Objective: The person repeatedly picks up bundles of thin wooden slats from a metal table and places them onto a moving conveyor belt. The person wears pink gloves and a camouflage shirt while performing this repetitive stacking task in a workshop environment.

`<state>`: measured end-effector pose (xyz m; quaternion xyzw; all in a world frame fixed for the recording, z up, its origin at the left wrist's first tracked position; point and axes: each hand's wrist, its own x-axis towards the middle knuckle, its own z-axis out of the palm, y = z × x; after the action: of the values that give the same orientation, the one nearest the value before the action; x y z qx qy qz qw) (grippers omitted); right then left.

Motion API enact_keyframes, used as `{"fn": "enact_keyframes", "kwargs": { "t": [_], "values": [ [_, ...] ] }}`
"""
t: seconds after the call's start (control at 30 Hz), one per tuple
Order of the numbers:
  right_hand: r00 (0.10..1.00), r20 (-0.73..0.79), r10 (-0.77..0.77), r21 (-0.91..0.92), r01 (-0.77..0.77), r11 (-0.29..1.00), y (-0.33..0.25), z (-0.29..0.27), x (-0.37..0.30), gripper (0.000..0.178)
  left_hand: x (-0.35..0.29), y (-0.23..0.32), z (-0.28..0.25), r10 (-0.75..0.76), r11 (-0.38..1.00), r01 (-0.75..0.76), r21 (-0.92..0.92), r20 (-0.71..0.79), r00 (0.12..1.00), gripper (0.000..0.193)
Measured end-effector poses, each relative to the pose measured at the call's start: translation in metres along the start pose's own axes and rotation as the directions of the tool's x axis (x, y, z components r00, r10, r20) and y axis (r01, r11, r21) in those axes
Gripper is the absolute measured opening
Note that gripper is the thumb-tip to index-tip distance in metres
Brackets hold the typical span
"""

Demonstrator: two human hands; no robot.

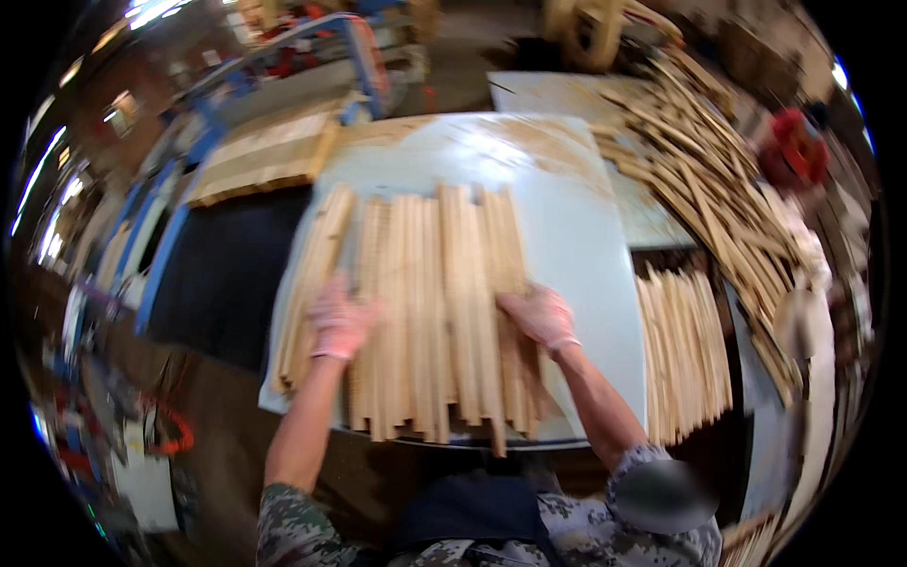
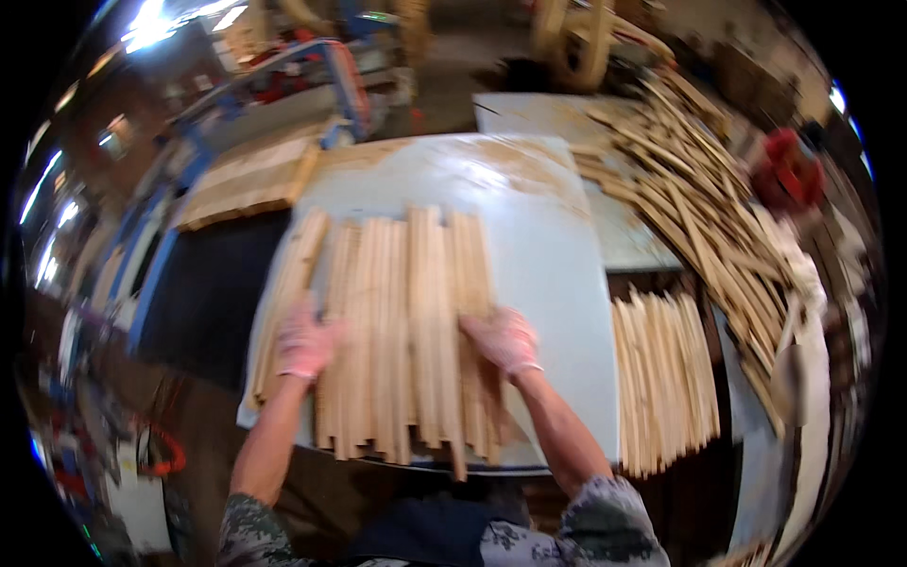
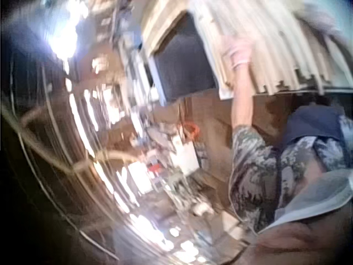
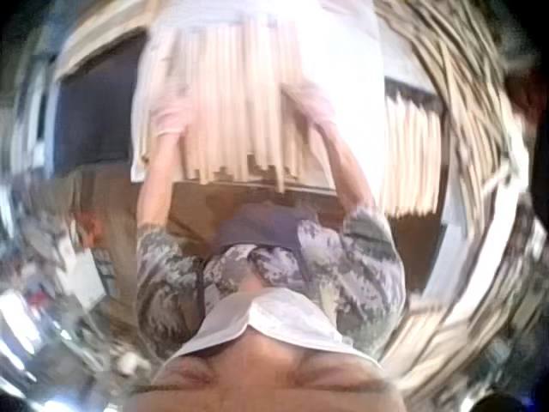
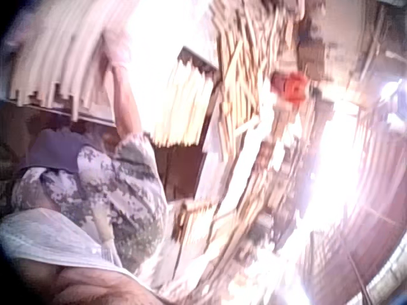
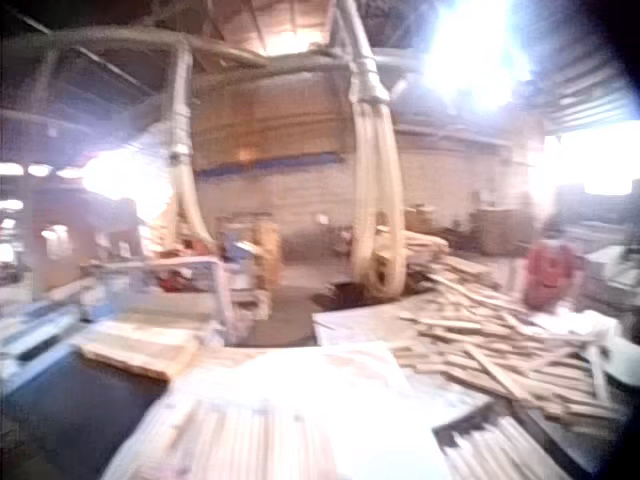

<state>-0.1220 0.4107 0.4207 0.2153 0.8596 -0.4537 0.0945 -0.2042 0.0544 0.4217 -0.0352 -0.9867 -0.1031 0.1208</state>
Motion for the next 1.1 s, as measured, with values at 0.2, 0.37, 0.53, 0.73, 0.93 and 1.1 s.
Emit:
{"fn": "enact_keyframes", "kwargs": {
  "t": [0.2, 0.37, 0.53, 0.73, 0.93, 1.1],
  "values": [
    [0.999, 0.024, 0.042, 0.053, -0.043, 0.998, -0.005, 0.029, 0.016, 0.055, 0.050, -0.111, 0.004, -0.116, 0.924, 0.208, -0.321, 0.282, 0.952, 0.068],
    [0.991, 0.003, 0.133, -0.006, -0.133, 0.991, 0.003, 0.053, 0.008, 0.068, 0.060, -0.199, 0.087, -0.024, 0.823, 0.255, -0.507, 0.417, 0.908, 0.067],
    [0.980, -0.093, 0.175, 0.080, -0.168, 0.983, 0.005, 0.075, -0.008, 0.065, 0.090, -0.272, 0.136, 0.828, 0.408, -0.834, 0.371, 0.234, 0.510, 0.056],
    [0.969, -0.238, 0.060, 0.146, -0.025, 0.989, 0.011, 0.088, -0.045, 0.068, 0.082, -0.257, 0.149, 0.265, 0.439, 0.363, -0.822, 0.505, 0.822, 0.061],
    [0.946, -0.263, 0.189, 0.280, -0.113, 0.953, 0.018, 0.120, -0.083, 0.090, 0.070, -0.248, 0.132, 0.335, 0.186, 0.323, -0.928, 0.369, 0.867, 0.066],
    [0.885, -0.413, 0.214, 0.144, -0.169, 0.975, 0.006, 0.135, -0.108, 0.083, 0.048, -0.250, 0.128, 0.332, 0.411, -0.096, -0.907, 0.051, 0.942, 0.062]
  ]
}}
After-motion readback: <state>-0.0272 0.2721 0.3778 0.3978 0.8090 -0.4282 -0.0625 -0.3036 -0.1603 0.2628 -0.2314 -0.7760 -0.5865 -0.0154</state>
